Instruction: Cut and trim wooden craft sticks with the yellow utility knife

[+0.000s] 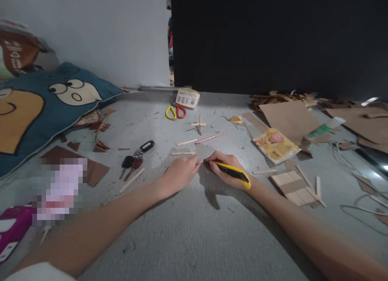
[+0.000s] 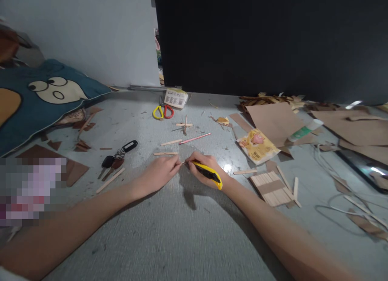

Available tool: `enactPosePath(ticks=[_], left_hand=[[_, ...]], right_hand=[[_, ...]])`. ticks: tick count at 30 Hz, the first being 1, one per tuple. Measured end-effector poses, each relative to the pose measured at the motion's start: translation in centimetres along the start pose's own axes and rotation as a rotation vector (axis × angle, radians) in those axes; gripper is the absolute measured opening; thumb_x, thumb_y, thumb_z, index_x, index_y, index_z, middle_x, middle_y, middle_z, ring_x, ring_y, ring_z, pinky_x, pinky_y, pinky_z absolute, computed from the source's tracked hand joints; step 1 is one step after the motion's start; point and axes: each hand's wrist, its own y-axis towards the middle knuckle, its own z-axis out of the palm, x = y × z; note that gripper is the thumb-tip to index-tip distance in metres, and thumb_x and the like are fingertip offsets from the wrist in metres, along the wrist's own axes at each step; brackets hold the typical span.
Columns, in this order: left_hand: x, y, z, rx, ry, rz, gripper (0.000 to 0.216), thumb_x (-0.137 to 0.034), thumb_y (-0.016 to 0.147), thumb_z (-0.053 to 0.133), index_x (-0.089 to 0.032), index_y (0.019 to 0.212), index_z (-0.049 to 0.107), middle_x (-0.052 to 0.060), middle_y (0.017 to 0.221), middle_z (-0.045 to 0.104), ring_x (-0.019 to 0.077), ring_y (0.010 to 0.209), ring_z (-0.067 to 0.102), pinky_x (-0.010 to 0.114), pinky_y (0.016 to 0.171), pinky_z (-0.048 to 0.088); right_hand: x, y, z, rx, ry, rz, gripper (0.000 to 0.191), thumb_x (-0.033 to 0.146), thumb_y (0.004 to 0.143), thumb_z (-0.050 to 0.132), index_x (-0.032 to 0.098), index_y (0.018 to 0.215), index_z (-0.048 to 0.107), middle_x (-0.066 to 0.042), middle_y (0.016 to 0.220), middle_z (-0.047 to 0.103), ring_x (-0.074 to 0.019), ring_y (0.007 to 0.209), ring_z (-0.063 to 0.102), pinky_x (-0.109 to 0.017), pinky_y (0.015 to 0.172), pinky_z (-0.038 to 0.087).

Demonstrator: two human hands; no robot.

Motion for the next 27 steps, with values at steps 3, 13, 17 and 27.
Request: enactPosePath(ticks=[3,13,17,27], left_hand=[[0.9,0.3,-0.3,-0.075,-0.073,0.097,0.013,-0.025,0.101,0.067,-0.017,0.091,0.064,0.006,0.101,0.066,0.0225,0.098,0.066,0.034,0.087,0.052],[0.0,-0.4,-1.0,-0.012,0.210,0.224,0.024,-0.009,0.106,0.043,-0.014,0.096,0.065,0.012,0.105,0.065,0.0284,0.112,0.061,0.041,0.099,0.049],[0.3,-0.4,-0.7,-0.071,0.098,0.045,0.021,-0.014,0.107,0.039,-0.015,0.105,0.060,0.012,0.099,0.067,0.0277,0.099,0.066,0.039,0.086,0.051],[1.1,0.7,0.4,-0.217,-0.896,-0.211,0.044,-0.058,0.108,0.038,-0.019,0.099,0.057,-0.007,0.062,0.044,0.0103,0.048,0.040,0.023,0.049,0.035]], right_hand=[[0.1,-0.1,0.1,-0.015,-0.009,0.015,0.020,0.036,0.105,0.053,0.022,0.097,0.065,-0.002,0.076,0.071,-0.0124,0.059,0.061,-0.024,0.060,0.048],[0.7,-0.2,-0.4,-0.147,0.010,0.147,0.023,0.043,0.103,0.060,0.024,0.111,0.070,0.000,0.072,0.064,-0.0145,0.057,0.058,-0.028,0.061,0.049],[-0.4,0.2,0.1,-0.151,0.223,0.114,0.034,0.040,0.099,0.066,0.027,0.130,0.061,0.000,0.086,0.061,-0.0133,0.065,0.058,-0.027,0.063,0.051],[0.9,0.4,0.4,-0.041,0.617,0.242,0.044,0.050,0.103,0.049,0.033,0.144,0.045,-0.008,0.120,0.053,-0.0192,0.089,0.064,-0.034,0.076,0.061]])
